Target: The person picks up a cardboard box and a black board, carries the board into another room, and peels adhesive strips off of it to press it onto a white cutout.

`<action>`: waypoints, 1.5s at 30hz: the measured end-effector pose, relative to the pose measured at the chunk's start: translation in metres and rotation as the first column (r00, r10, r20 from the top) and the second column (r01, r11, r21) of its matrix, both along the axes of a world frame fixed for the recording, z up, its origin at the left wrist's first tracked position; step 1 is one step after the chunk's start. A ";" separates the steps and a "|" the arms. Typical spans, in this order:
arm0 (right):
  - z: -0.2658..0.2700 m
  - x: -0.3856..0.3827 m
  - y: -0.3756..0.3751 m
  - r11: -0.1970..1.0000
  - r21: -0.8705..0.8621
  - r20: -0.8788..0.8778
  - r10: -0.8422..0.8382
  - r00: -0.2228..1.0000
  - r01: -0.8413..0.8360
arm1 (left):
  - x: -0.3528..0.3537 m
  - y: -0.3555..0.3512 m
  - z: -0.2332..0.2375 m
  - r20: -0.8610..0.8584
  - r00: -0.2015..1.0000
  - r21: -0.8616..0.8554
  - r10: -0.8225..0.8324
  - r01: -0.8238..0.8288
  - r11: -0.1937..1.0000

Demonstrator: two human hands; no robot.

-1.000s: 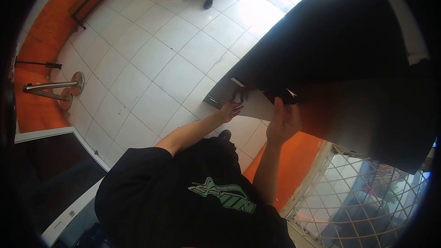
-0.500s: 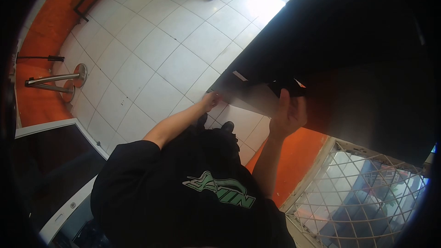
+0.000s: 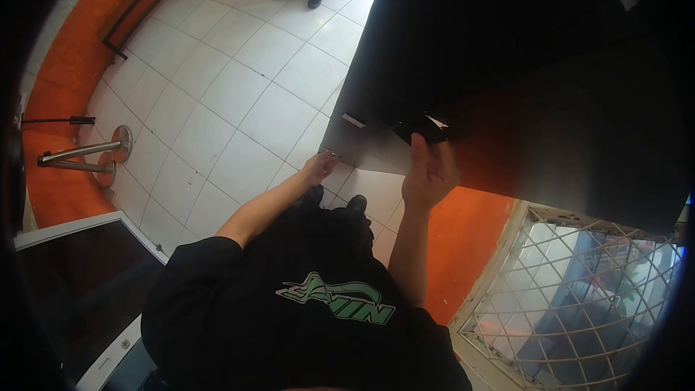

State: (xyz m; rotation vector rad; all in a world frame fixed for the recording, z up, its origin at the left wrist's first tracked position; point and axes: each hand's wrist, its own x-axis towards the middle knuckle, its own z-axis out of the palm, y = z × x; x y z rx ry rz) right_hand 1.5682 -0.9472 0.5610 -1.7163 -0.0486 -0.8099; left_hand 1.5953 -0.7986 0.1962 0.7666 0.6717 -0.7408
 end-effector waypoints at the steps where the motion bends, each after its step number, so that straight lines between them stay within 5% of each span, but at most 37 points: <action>1: -0.001 -0.001 -0.001 1.000 -0.006 -0.012 -0.010 1.000 0.010 | -0.001 0.000 -0.002 0.001 1.000 -0.001 -0.003 0.003 1.000; 7: -0.003 -0.003 -0.004 0.996 0.085 0.011 0.026 1.000 -0.026 | -0.002 -0.001 -0.005 0.020 1.000 -0.044 0.006 -0.006 0.999; 13: 0.005 -0.008 0.003 1.000 -0.010 0.060 0.011 0.998 -0.010 | 0.001 -0.001 -0.009 0.049 0.997 0.065 0.061 -0.064 0.996; 14: 0.005 -0.009 0.003 1.000 -0.023 0.053 0.020 0.998 -0.018 | 0.009 -0.006 -0.016 0.167 0.963 0.367 0.212 -0.260 0.893; 15: 0.003 -0.009 0.002 0.999 -0.037 0.049 0.027 0.998 -0.026 | 0.022 -0.013 -0.024 0.325 0.893 0.596 0.311 -0.449 0.666; 17: 0.002 -0.008 -0.001 0.997 -0.068 0.052 0.025 0.998 -0.021 | 0.050 0.001 0.068 0.709 0.680 0.561 0.190 -0.706 0.433; 20: 0.000 -0.009 0.007 0.998 -0.048 0.079 -0.029 0.996 0.033 | 0.058 0.022 0.253 0.950 0.276 0.057 0.143 -0.608 0.792; 23: 0.003 -0.008 0.021 0.993 0.068 0.154 -0.107 0.982 0.097 | 0.051 0.031 0.357 0.958 -0.089 0.225 -0.274 -0.359 0.906; 24: 0.005 -0.004 0.023 0.990 0.092 0.202 -0.119 0.972 0.102 | 0.046 0.026 0.375 0.956 -0.056 0.269 -0.289 -0.234 0.934; 26: 0.014 -0.002 0.022 0.990 0.036 0.179 -0.142 0.974 0.138 | 0.049 0.014 0.377 0.931 0.197 0.330 -0.306 -0.098 0.939; 29: 0.037 -0.008 0.013 0.961 -0.201 -0.036 -0.199 0.979 0.188 | 0.059 0.010 0.364 0.954 0.064 0.301 -0.294 -0.163 0.940; 34: 0.052 -0.019 -0.009 0.886 -0.443 -0.280 -0.281 0.918 0.136 | 0.052 -0.001 0.332 0.950 0.167 0.279 -0.262 -0.089 0.956; 38: 0.055 -0.017 -0.015 0.841 -0.515 -0.295 -0.355 0.887 0.165 | 0.048 -0.010 0.329 0.967 0.205 0.175 -0.149 -0.117 0.978; 45: 0.050 -0.011 -0.017 0.855 -0.459 -0.173 -0.354 0.919 0.242 | 0.050 -0.008 0.345 0.966 0.170 0.211 -0.193 -0.093 0.973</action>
